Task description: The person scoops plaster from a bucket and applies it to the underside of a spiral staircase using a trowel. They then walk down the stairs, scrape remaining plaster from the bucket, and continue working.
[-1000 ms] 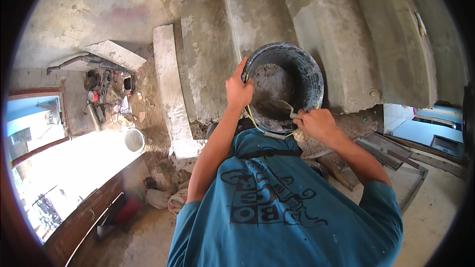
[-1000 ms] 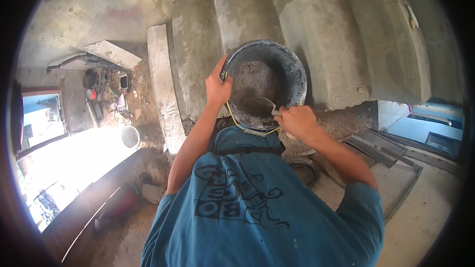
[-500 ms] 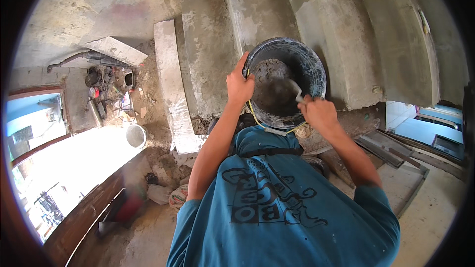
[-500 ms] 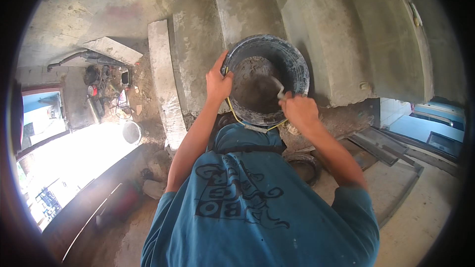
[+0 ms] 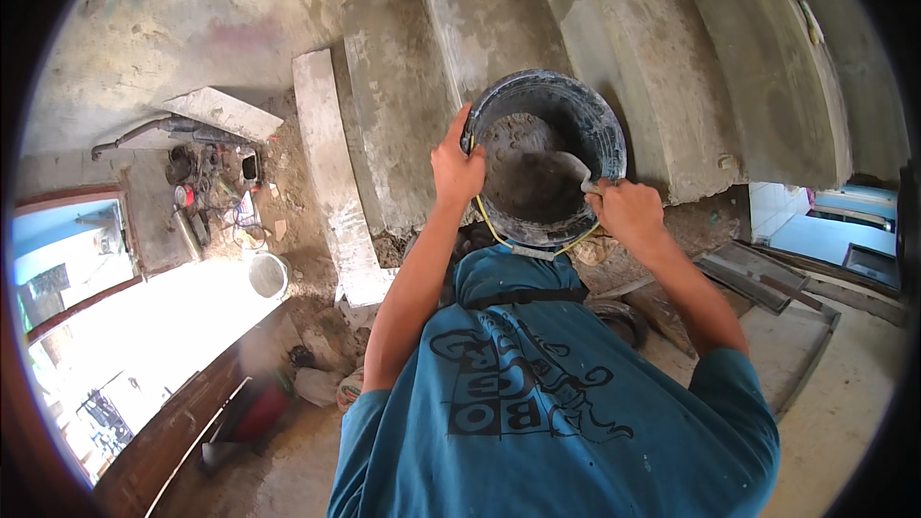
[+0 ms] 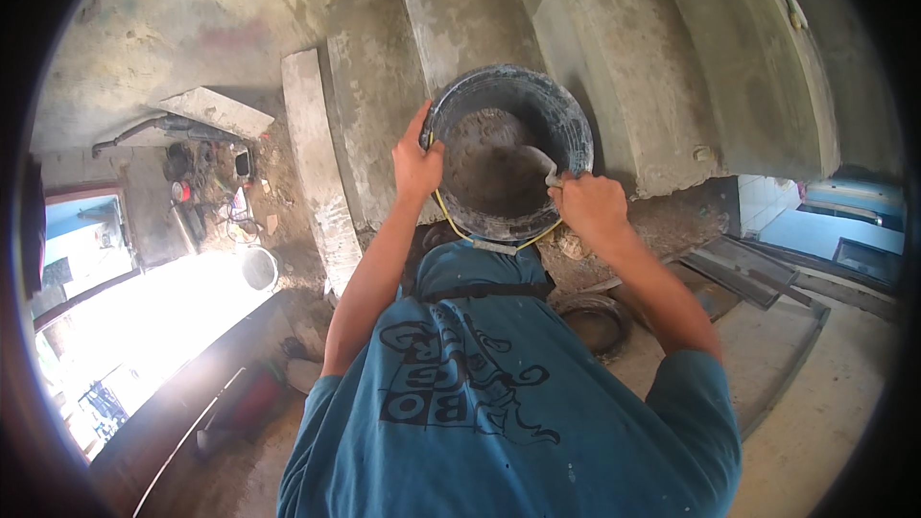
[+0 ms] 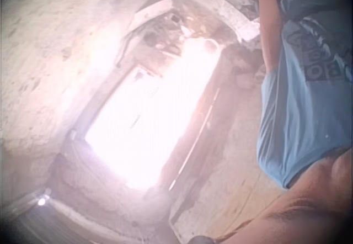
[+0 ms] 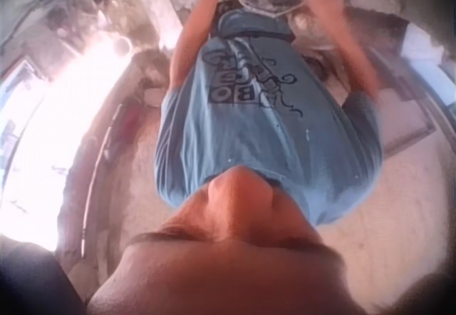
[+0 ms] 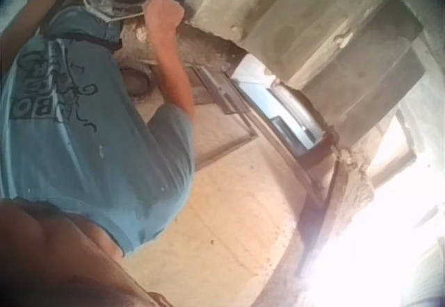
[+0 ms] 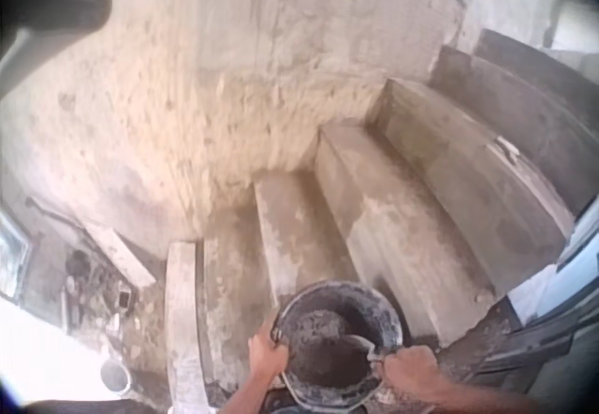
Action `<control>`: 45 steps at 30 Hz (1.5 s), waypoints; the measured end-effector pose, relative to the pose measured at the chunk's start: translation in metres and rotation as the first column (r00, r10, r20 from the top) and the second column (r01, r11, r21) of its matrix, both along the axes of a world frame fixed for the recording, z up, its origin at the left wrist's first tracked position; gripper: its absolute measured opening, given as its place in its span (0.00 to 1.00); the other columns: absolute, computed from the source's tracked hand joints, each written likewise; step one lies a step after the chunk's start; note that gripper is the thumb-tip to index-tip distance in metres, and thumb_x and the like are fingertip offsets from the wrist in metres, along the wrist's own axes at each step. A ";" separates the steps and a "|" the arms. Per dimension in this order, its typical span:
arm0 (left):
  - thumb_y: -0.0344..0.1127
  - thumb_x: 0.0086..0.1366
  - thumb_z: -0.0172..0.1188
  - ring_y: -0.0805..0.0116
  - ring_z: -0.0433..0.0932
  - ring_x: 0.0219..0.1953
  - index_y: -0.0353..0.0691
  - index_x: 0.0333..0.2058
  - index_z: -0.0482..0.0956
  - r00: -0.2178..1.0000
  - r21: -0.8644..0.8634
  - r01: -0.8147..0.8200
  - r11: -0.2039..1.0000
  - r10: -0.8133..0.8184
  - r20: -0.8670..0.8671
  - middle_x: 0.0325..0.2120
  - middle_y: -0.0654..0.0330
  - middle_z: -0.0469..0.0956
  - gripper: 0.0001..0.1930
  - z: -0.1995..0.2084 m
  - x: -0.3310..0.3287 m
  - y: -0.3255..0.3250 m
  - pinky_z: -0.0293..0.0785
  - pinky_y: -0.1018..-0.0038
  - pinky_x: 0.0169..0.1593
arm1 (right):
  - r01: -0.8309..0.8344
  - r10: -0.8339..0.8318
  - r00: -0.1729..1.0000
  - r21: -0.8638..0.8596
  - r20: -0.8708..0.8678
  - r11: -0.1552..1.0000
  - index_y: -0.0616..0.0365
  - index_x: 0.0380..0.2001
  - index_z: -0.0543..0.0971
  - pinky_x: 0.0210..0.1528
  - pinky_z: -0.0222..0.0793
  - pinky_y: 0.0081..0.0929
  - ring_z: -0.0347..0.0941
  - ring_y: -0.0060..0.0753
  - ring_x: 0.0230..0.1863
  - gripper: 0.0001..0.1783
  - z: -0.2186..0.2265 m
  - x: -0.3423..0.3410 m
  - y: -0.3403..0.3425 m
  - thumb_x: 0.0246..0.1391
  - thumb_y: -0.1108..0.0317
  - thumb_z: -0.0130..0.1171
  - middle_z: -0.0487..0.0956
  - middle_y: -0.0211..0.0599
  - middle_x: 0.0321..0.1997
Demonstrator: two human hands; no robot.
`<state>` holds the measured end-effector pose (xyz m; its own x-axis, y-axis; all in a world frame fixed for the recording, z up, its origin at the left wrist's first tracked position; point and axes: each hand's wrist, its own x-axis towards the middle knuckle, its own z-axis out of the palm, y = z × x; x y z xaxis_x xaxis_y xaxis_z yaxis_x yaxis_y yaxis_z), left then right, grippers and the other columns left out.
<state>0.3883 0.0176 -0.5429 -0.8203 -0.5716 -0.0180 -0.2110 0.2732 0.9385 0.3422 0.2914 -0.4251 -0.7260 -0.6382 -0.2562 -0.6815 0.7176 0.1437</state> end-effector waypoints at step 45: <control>0.32 0.42 0.71 0.58 0.78 0.50 0.44 0.45 0.84 0.693 -0.763 0.587 0.272 -0.657 0.298 0.42 0.61 0.81 0.25 0.007 0.082 0.066 0.66 0.54 0.62 | -0.032 -0.668 0.707 -0.932 0.234 -0.361 0.61 0.57 0.71 0.37 0.74 0.24 0.76 0.24 0.34 0.24 0.050 0.133 0.194 0.69 0.54 0.61 0.79 0.38 0.42</control>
